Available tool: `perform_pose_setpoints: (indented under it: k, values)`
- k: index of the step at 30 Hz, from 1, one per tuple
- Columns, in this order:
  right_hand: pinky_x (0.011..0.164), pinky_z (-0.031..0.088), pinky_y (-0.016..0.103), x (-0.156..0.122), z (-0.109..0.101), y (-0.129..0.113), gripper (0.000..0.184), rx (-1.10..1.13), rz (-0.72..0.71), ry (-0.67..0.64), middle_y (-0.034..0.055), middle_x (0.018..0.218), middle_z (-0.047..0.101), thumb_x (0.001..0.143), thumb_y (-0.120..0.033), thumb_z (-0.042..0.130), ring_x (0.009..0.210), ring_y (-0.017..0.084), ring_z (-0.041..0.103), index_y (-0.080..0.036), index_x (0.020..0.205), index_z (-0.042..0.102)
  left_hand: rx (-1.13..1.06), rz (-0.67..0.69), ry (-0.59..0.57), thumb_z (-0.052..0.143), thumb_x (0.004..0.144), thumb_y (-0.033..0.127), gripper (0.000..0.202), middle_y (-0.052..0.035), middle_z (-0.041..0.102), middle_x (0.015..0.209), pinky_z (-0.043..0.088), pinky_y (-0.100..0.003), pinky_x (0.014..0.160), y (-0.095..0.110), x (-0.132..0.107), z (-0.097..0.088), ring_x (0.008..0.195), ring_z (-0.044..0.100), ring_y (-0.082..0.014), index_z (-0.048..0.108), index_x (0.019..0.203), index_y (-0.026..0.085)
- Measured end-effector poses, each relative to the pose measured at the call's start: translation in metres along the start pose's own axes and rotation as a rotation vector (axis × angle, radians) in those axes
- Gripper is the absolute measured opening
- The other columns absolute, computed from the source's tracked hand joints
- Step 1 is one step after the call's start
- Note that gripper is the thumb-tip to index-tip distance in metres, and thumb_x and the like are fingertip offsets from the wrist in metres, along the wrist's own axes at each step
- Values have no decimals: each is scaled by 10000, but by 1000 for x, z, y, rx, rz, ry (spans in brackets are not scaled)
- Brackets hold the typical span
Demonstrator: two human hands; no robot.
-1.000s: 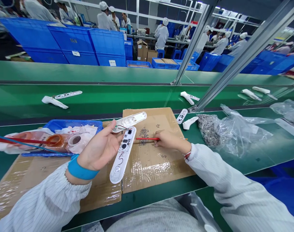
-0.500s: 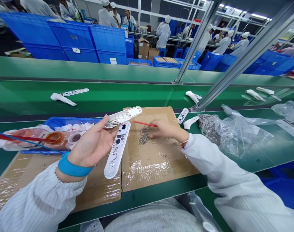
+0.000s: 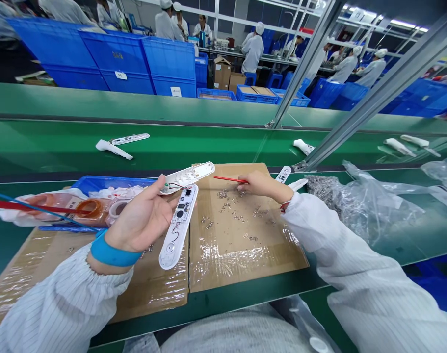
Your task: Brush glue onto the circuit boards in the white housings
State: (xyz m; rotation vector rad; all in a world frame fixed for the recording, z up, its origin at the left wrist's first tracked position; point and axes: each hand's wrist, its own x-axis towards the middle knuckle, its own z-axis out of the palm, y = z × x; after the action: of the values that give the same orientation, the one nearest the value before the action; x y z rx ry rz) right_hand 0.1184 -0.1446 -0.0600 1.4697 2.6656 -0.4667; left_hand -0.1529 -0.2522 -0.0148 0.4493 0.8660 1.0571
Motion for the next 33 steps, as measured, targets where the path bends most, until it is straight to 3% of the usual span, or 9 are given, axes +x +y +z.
perform_pose_setpoints:
  k: [4,8,13,18,21,25,33]
  values:
    - [556,276,258,-5,-6,9,124,-42,51,-34,73,786,635,850,-207,588,651,158,519,-134,791,670,0,32,-7,392,932,381,453,-161,627,1162,567,-407,830,2,2,0,1010,633,-267,546,1265,115]
    - [567,303,252,-3,3,3,101,-60,80,-8,61,801,648,831,-163,576,682,158,543,-150,824,676,-2,79,15,365,944,368,439,-151,623,1182,576,-370,812,6,0,1,1029,627,-247,559,1246,114]
    - [528,346,246,1,29,-15,216,-78,94,-36,30,681,600,833,-347,627,567,125,514,-139,774,634,-5,100,52,373,943,341,428,-160,615,1196,575,-385,821,5,-2,-1,1006,635,-246,545,1259,108]
    - [669,473,282,2,43,-17,236,-128,43,-78,21,815,593,910,-361,555,685,120,549,-131,880,599,-17,74,39,418,926,343,428,-171,633,1149,551,-439,869,1,-3,-5,1013,630,-273,547,1266,117]
    - [719,462,304,0,41,-15,170,-145,-21,-93,34,845,602,889,-299,592,751,147,565,-131,908,608,-18,55,52,415,926,349,430,-171,633,1149,559,-437,850,0,-3,-6,1020,627,-280,548,1265,121]
    - [665,406,273,-6,36,-13,128,-141,-58,-60,86,910,612,828,-205,641,766,181,565,-128,928,620,-15,47,53,410,927,342,425,-178,613,1192,568,-428,829,-2,-2,-7,1025,626,-281,551,1257,115]
    - [657,371,269,-9,42,-8,94,-137,-95,-32,88,898,607,845,-126,578,772,194,563,-133,921,633,-38,23,19,468,905,349,433,-168,625,1181,554,-412,867,-6,0,-10,1033,628,-276,550,1269,131]
